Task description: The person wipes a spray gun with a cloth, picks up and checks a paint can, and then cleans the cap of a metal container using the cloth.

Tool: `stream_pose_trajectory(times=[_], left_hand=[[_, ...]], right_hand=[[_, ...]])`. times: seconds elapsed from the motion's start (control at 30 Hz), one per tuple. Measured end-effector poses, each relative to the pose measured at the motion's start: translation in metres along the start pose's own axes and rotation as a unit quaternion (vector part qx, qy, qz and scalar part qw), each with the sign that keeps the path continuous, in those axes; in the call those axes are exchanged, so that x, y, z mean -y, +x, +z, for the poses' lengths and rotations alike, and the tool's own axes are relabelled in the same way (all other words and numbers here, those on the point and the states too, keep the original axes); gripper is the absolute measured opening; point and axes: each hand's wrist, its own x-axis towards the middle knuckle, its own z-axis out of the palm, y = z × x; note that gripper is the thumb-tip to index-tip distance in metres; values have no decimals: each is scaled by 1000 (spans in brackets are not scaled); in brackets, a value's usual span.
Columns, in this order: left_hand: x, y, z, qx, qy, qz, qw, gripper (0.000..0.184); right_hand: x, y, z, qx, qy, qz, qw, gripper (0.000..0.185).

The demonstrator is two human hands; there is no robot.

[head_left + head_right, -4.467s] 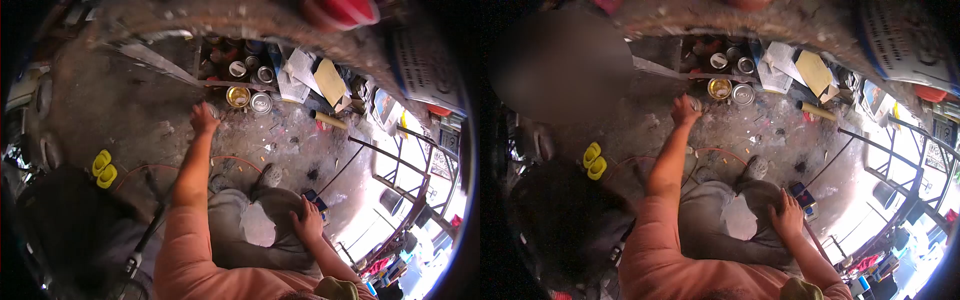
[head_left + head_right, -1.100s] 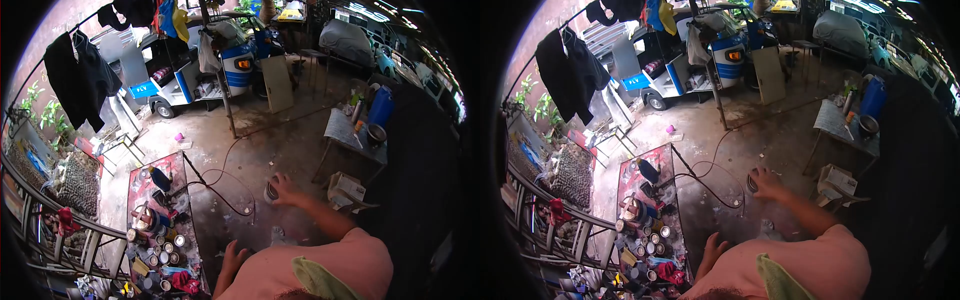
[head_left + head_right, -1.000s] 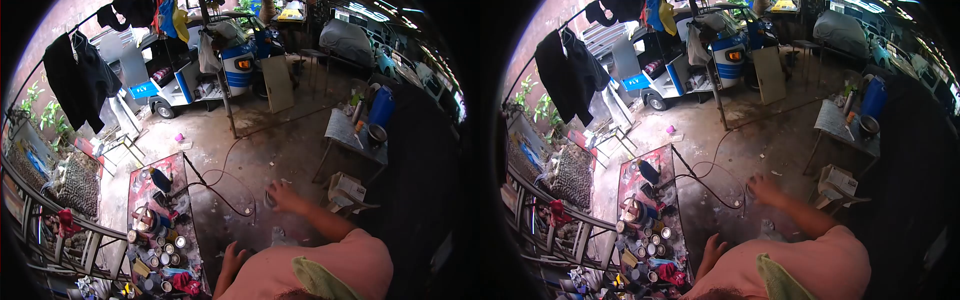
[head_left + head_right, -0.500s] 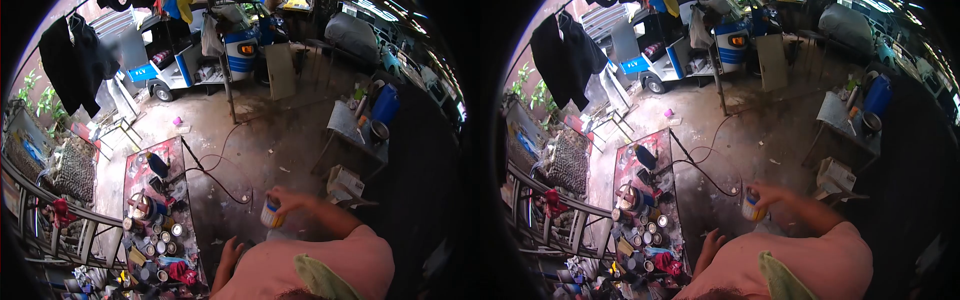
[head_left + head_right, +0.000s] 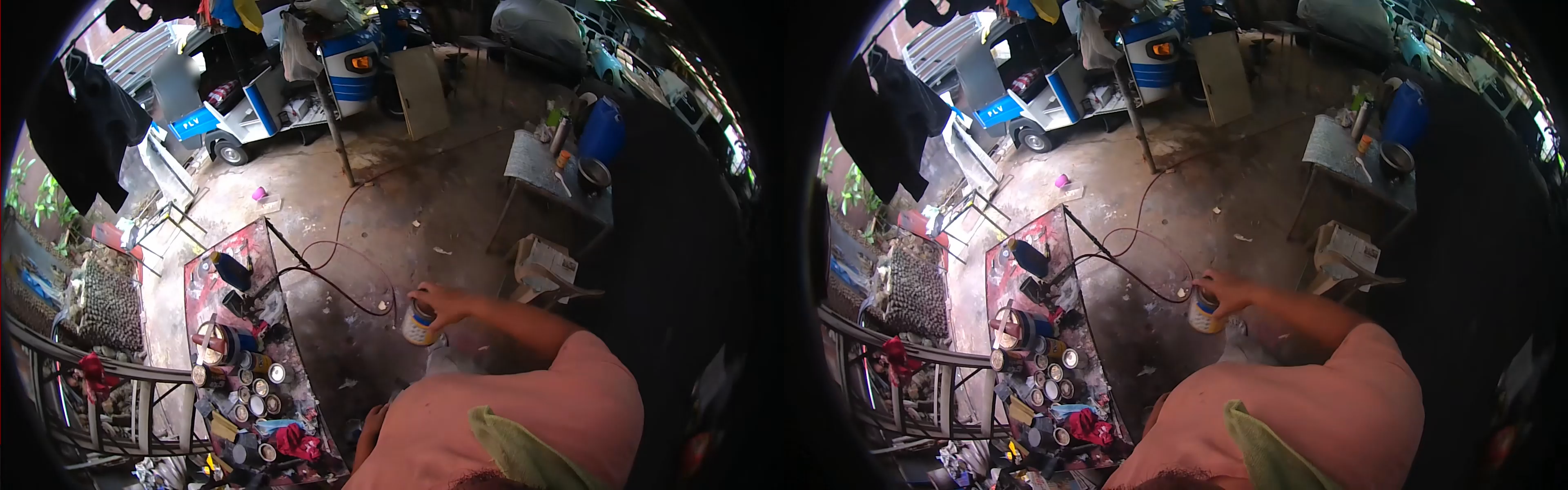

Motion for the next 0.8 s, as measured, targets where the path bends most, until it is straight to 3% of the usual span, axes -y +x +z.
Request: stream_pose_trajectory(times=[0.03,0.13,0.23,0.33,0.43,0.5,0.6,0.7,0.8], left_hand=[[1,-1,-3,1,-21,6,1000,60],[14,-3,-1,5,-70,1,998,60],[19,-9,-11,-3,-19,-15,1000,63],[10,-13,-15,-22,69,27,997,65],[16,-12,-15,-4,127,-10,992,64],[11,-16,-18,16,114,-15,993,63],[44,-10,-1,-53,75,-5,996,66],[44,-11,7,-37,51,-31,998,68],[49,-13,13,-55,46,-30,997,68]], right_hand=[[-8,-1,0,36,26,2,999,99],[-5,2,5,-108,-156,43,981,100],[-31,1,24,35,149,-5,988,102],[-37,-4,30,-90,-167,50,981,104],[-41,-9,45,-79,85,22,993,106],[-54,-15,51,29,206,33,978,105],[-31,-15,43,-148,-90,93,981,102],[-35,-24,53,-34,102,-6,994,97],[-30,-24,51,-67,-78,54,993,94]])
